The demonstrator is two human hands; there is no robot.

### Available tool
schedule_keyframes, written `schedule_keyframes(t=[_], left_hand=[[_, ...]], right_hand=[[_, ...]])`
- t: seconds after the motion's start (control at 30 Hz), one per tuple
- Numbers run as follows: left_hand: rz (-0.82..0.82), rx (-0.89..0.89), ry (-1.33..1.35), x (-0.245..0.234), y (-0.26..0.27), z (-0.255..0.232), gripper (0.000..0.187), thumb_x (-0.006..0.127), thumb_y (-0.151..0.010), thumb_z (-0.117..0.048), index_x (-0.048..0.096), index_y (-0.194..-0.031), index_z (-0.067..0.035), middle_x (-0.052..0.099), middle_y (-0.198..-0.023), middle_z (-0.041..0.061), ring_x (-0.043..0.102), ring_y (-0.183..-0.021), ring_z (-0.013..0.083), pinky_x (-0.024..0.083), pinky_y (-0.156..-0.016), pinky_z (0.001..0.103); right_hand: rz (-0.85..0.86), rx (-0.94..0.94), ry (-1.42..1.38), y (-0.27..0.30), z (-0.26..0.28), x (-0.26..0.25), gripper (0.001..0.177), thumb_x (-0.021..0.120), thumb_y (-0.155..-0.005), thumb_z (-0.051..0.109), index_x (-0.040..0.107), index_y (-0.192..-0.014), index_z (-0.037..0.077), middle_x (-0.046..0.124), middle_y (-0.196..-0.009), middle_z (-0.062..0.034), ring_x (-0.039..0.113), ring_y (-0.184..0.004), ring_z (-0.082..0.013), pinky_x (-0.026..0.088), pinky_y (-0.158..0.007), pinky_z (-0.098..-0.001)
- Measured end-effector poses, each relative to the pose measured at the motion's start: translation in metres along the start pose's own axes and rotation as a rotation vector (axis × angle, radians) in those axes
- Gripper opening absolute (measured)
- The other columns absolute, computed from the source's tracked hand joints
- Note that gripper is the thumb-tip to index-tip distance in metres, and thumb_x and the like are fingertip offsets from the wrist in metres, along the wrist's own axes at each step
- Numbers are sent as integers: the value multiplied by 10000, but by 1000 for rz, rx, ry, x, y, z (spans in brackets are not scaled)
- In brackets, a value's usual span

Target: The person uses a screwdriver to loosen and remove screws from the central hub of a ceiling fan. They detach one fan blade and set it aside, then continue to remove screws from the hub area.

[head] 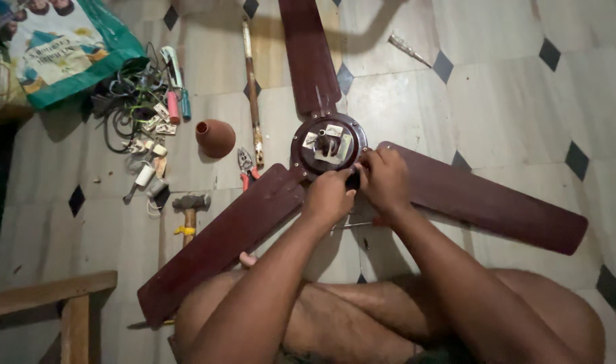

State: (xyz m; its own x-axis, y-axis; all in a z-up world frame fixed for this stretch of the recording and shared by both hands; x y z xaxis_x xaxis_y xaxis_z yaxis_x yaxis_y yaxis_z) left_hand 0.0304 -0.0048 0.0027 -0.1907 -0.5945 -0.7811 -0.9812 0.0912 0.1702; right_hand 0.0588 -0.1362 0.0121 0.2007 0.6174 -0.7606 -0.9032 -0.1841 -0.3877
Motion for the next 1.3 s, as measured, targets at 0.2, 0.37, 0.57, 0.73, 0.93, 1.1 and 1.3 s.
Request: schedule_keyframes(t=[0.2, 0.37, 0.57, 0.73, 0.93, 1.1, 1.3], left_hand=[[-36, 0, 51, -2, 3, -3, 505, 779, -811, -210, 669, -1291, -102, 698, -1135, 190, 660, -1056, 392, 521, -918, 480], [28, -37, 41, -7, 7, -9, 503, 763, -844, -227, 659, -1323, -118, 698, -1141, 191, 667, -1070, 382, 532, -937, 470], [7, -51, 42, -9, 5, -7, 485, 778, -835, -232, 673, -1292, -109, 688, -1171, 200, 664, -1082, 385, 524, -940, 478], [-2, -49, 47, -10, 6, -7, 468, 780, -837, -237, 686, -1276, -104, 692, -1147, 204, 670, -1069, 386, 528, -936, 476], [13, -55, 25, -9, 8, -7, 432, 780, -840, -245, 711, -1241, -101, 698, -1119, 201, 668, -1046, 396, 528, -919, 483], [-31, -30, 49, -7, 6, -5, 442, 788, -827, -247, 711, -1233, -90, 704, -1126, 193, 677, -1047, 387, 539, -908, 478], [-18, -32, 28, -12, 7, -9, 418, 781, -844, -251, 717, -1220, -79, 702, -1123, 193, 678, -1046, 380, 536, -916, 472]], right_hand=[[28, 28, -135, 0, -7, 5, 132, 769, -845, 87, 702, -958, 72, 655, -974, -113, 610, -954, -346, 506, -827, -471], [-51, -14, -140, 0, -4, 1, 169, 797, -819, 87, 690, -946, 56, 641, -939, -126, 590, -917, -358, 482, -811, -482], [12, 2, -145, 2, -5, 3, 133, 759, -866, 95, 693, -981, 85, 650, -985, -104, 608, -954, -336, 499, -821, -457], [-32, -52, -77, 0, 1, 0, 156, 775, -856, 130, 684, -962, 59, 624, -967, -127, 585, -941, -356, 487, -805, -478], [8, -91, -17, 1, 2, 1, 137, 763, -870, 141, 683, -941, 55, 622, -950, -137, 589, -926, -359, 490, -787, -481], [16, -218, -105, 1, 1, 0, 209, 705, -815, 15, 670, -1020, 31, 637, -1033, -146, 596, -979, -364, 511, -829, -456], [-78, -123, -121, -2, 0, -6, 275, 816, -772, 87, 660, -990, 26, 605, -956, -137, 578, -930, -371, 473, -807, -482]])
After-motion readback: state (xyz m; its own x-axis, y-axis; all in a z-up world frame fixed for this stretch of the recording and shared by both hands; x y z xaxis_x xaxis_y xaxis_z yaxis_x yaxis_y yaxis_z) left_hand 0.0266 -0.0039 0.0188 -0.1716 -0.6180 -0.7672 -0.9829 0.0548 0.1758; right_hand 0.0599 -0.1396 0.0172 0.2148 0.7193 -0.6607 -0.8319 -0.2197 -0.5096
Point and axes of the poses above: each hand's wrist, its own y-axis away from the middle knuckle, its own x-axis out of the palm, z = x × y, the point moved 7 cm from there along -y, towards the middle knuckle
